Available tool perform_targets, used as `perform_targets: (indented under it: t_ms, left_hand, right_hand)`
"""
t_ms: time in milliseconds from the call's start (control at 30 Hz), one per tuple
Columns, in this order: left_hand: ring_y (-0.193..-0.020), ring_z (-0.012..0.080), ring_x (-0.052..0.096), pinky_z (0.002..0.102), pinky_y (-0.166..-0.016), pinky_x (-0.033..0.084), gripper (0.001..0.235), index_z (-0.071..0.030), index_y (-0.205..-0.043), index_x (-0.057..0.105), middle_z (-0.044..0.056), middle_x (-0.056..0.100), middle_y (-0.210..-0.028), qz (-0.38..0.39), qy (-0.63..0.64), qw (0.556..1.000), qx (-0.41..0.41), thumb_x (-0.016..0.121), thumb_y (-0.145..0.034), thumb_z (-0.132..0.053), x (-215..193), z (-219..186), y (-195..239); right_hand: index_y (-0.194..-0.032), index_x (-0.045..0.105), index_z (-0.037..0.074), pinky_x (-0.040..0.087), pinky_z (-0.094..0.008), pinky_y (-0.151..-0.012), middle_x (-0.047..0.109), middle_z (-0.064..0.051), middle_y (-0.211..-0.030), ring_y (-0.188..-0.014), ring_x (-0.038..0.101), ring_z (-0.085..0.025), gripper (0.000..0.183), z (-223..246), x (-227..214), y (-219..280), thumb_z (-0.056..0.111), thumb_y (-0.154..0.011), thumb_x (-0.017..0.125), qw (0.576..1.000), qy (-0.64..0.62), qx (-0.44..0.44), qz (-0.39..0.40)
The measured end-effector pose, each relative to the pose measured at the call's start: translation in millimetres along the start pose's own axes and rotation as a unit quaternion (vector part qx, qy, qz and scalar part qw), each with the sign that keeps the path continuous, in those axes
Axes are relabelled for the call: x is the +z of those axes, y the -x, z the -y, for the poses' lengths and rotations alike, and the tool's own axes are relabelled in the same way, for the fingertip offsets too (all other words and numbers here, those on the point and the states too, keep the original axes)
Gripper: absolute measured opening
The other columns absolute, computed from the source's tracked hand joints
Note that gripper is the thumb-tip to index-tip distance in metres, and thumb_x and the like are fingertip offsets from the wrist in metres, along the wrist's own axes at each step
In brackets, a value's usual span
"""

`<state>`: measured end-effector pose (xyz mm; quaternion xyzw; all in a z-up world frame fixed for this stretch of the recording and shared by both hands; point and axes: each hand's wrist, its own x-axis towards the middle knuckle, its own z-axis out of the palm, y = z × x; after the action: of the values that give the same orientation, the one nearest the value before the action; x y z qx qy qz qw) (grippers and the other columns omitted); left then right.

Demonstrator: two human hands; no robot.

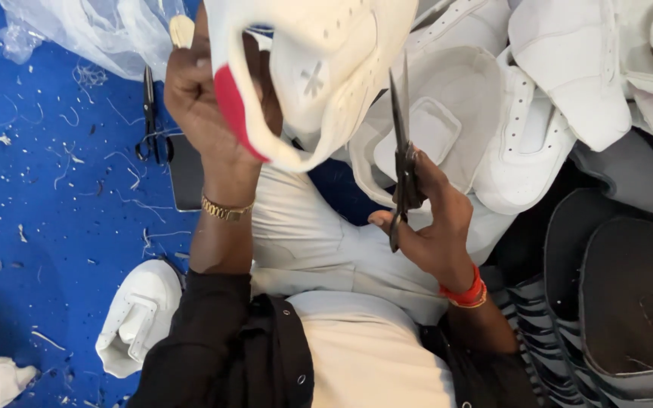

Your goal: The person trims excess material from white shoe uppers using scissors.

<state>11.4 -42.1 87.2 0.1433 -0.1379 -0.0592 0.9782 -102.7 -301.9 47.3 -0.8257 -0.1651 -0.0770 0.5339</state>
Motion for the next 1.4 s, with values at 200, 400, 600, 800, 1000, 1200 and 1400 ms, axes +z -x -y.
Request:
perform_targets:
  t_ms: [200, 400, 600, 800, 1000, 1200, 1400]
  left_hand:
    - [-0.078, 0.0192, 0.068, 0.03, -0.076, 0.058, 0.043, 0.015, -0.106, 0.065, 0.02, 0.074, -0.114, -0.123, -0.183, 0.972, 0.083, 0.044, -0.079, -0.011, -26, -6, 16]
    - [-0.099, 0.0229, 0.071, 0.039, -0.094, 0.062, 0.03, -0.009, -0.108, 0.074, 0.019, 0.071, -0.119, 0.122, -0.472, 0.827, 0.28, 0.052, -0.09, 0.001, -39, -22, 41]
    - [-0.11, 0.0249, 0.07, 0.038, -0.105, 0.053, 0.057, 0.001, -0.14, 0.058, 0.018, 0.07, -0.128, -0.117, -0.176, 0.977, 0.034, 0.053, -0.083, -0.007, 15, -23, 55]
    - [-0.112, 0.0204, 0.063, 0.042, -0.091, 0.055, 0.066, 0.005, -0.142, 0.048, 0.013, 0.061, -0.125, -0.194, -0.437, 0.876, -0.066, 0.077, -0.084, -0.001, 30, 10, 71]
    - [-0.122, 0.0135, 0.061, 0.031, -0.105, 0.06, 0.074, -0.007, -0.158, 0.024, 0.01, 0.058, -0.138, -0.108, -0.561, 0.818, 0.069, 0.074, -0.103, -0.008, 41, 5, 56]
    - [-0.115, 0.0253, 0.064, 0.042, -0.099, 0.056, 0.071, 0.0, -0.153, 0.027, 0.017, 0.056, -0.13, -0.2, -0.462, 0.847, 0.171, 0.074, -0.1, -0.002, 41, -9, 43]
    - [-0.106, 0.0277, 0.064, 0.043, -0.091, 0.054, 0.055, -0.001, -0.142, 0.038, 0.017, 0.06, -0.12, -0.151, -0.591, 0.778, 0.152, 0.074, -0.101, -0.008, -24, -23, 74]
  right_hand:
    - [-0.148, 0.048, -0.004, 0.05, -0.028, -0.066, 0.066, -0.008, -0.085, -0.071, 0.06, -0.014, 0.083, 0, -12, -16, 0.023, -0.083, 0.093, 0.997, -0.039, 0.06, 0.013]
    - [-0.151, 0.048, -0.003, 0.051, -0.027, -0.068, 0.065, -0.008, -0.085, -0.074, 0.064, -0.013, 0.072, -10, -11, -18, 0.007, -0.089, 0.083, 0.998, -0.009, 0.05, 0.025]
    - [-0.15, 0.046, -0.003, 0.051, -0.024, -0.06, 0.068, -0.006, -0.083, -0.067, 0.062, -0.01, 0.062, -21, 15, -12, -0.006, -0.095, 0.075, 0.987, -0.085, 0.136, 0.02]
    - [-0.154, 0.045, -0.002, 0.051, -0.024, -0.065, 0.068, -0.007, -0.093, -0.076, 0.061, -0.009, 0.058, -44, 33, 5, -0.007, -0.099, 0.064, 0.964, -0.181, 0.196, 0.003]
    - [-0.152, 0.047, -0.002, 0.052, -0.024, -0.063, 0.067, -0.007, -0.091, -0.075, 0.063, -0.01, 0.053, -52, 33, 7, -0.002, -0.101, 0.063, 0.944, -0.21, 0.254, -0.024]
    - [-0.154, 0.044, -0.001, 0.053, -0.024, -0.065, 0.069, -0.007, -0.094, -0.077, 0.064, -0.01, 0.056, -66, 37, 15, -0.004, -0.101, 0.06, 0.935, -0.241, 0.254, -0.054]
    - [-0.151, 0.048, -0.001, 0.053, -0.024, -0.063, 0.07, -0.008, -0.091, -0.076, 0.065, -0.009, 0.057, -55, 35, 10, -0.007, -0.096, 0.062, 0.941, -0.208, 0.264, -0.048]
